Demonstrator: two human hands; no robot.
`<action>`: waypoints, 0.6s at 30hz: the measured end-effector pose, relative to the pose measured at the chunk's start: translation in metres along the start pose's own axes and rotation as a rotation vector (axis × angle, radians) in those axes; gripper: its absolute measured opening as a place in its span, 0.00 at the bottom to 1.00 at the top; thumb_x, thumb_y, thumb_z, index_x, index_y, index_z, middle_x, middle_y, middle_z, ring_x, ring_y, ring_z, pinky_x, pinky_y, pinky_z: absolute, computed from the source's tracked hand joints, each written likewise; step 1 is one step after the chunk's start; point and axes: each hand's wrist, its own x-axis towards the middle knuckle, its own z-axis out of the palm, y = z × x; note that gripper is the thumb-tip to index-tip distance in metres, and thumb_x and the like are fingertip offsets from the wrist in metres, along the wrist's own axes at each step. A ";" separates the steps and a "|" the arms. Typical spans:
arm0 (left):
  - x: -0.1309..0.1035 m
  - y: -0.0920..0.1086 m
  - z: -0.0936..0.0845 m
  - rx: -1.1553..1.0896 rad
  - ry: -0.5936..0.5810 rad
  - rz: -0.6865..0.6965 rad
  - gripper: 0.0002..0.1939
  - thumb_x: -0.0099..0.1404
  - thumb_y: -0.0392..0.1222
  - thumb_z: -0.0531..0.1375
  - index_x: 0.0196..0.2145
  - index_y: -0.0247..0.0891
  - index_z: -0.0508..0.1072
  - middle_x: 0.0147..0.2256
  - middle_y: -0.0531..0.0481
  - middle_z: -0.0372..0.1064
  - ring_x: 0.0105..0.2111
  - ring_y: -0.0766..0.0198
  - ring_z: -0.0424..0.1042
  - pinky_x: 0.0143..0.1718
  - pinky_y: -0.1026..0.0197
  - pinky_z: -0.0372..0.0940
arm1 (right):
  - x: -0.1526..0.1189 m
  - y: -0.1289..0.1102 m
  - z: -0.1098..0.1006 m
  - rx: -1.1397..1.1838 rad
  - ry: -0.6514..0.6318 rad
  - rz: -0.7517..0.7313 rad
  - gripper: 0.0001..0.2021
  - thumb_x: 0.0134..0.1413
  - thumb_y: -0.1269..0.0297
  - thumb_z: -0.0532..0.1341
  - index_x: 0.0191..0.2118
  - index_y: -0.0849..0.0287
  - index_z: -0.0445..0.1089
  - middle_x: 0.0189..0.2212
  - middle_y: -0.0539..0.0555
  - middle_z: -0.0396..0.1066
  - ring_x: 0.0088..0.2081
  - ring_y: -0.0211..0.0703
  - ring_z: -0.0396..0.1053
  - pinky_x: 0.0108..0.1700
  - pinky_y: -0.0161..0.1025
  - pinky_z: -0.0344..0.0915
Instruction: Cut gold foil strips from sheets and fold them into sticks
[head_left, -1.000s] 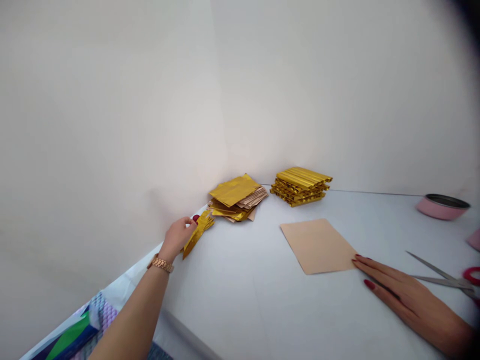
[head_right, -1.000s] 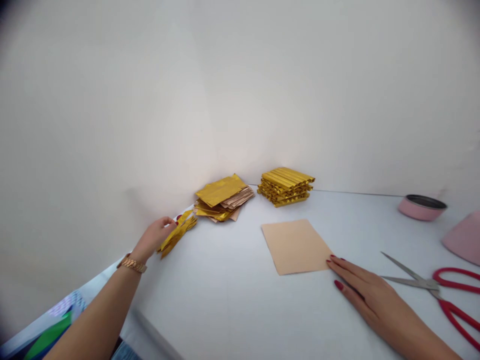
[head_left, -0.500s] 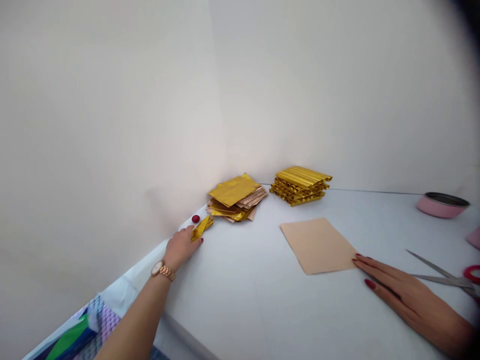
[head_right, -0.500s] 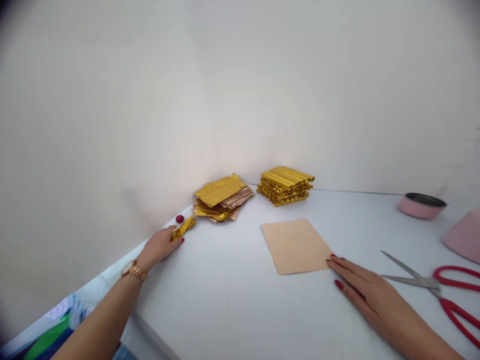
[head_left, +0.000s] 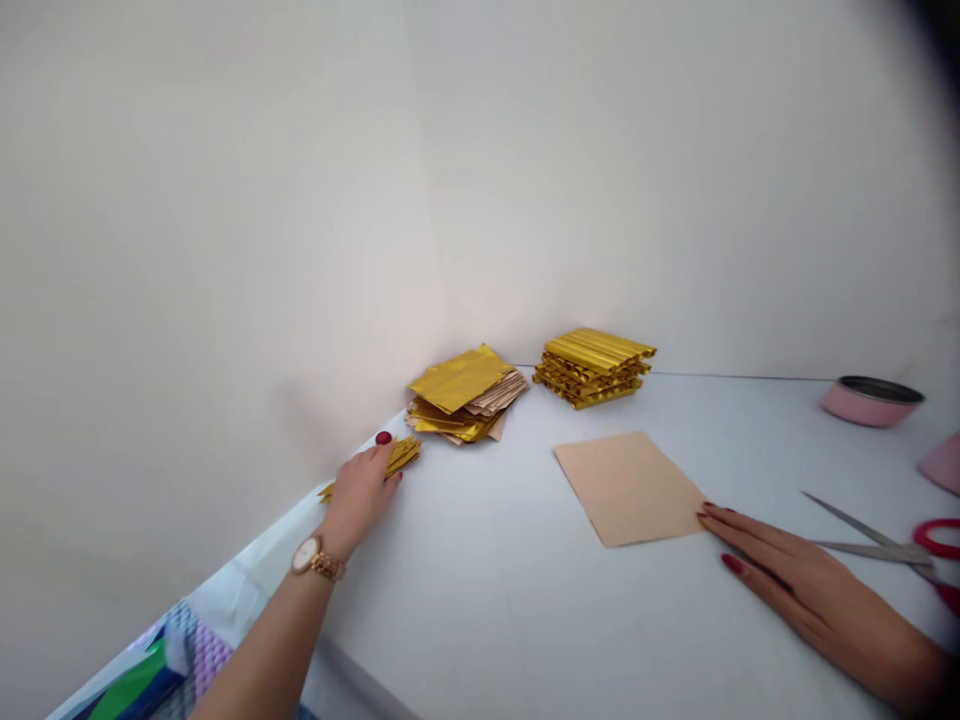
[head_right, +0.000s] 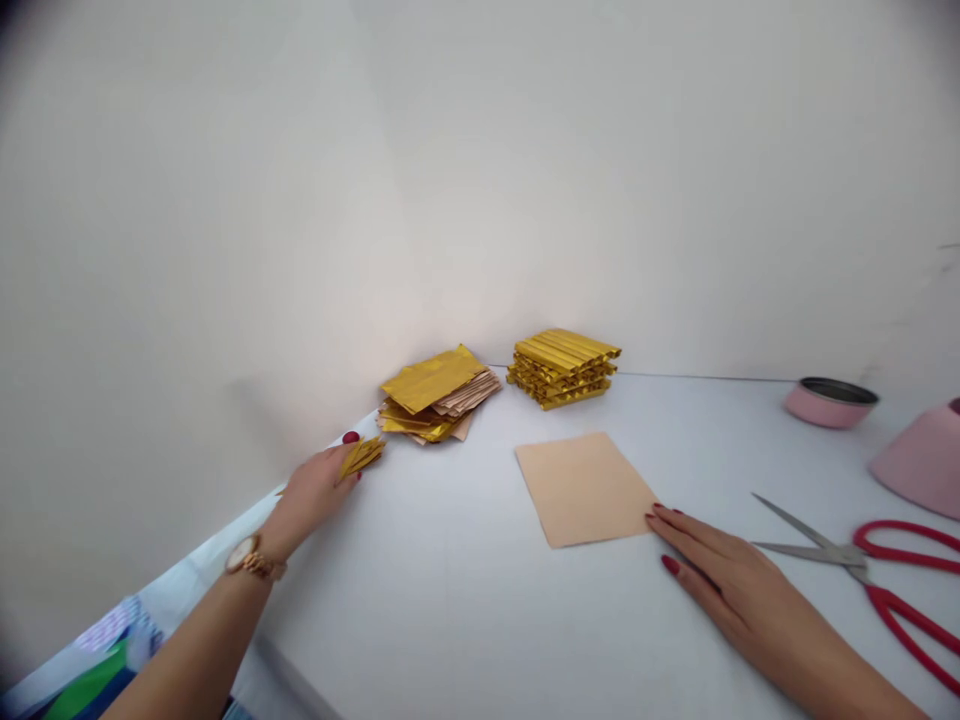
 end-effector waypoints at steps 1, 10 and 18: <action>-0.002 0.013 0.002 -0.021 0.009 0.065 0.20 0.62 0.37 0.52 0.53 0.39 0.60 0.54 0.43 0.60 0.54 0.53 0.58 0.53 0.54 0.52 | 0.001 -0.002 -0.002 -0.006 -0.005 -0.005 0.22 0.55 0.55 0.50 0.53 0.58 0.65 0.53 0.55 0.64 0.52 0.54 0.63 0.52 0.49 0.63; -0.034 0.165 0.028 -0.227 -0.120 0.683 0.26 0.62 0.41 0.55 0.57 0.37 0.57 0.60 0.46 0.50 0.58 0.60 0.52 0.57 0.59 0.51 | -0.007 -0.059 -0.026 -0.099 -0.019 0.019 0.19 0.57 0.65 0.49 0.50 0.62 0.68 0.48 0.61 0.69 0.47 0.52 0.68 0.46 0.50 0.68; -0.072 0.164 0.030 -0.237 -0.376 0.959 0.29 0.66 0.50 0.48 0.61 0.40 0.47 0.62 0.44 0.42 0.61 0.52 0.42 0.57 0.39 0.42 | -0.081 -0.121 -0.038 -0.153 0.051 -0.202 0.18 0.53 0.68 0.54 0.51 0.59 0.66 0.44 0.59 0.72 0.41 0.50 0.72 0.37 0.41 0.73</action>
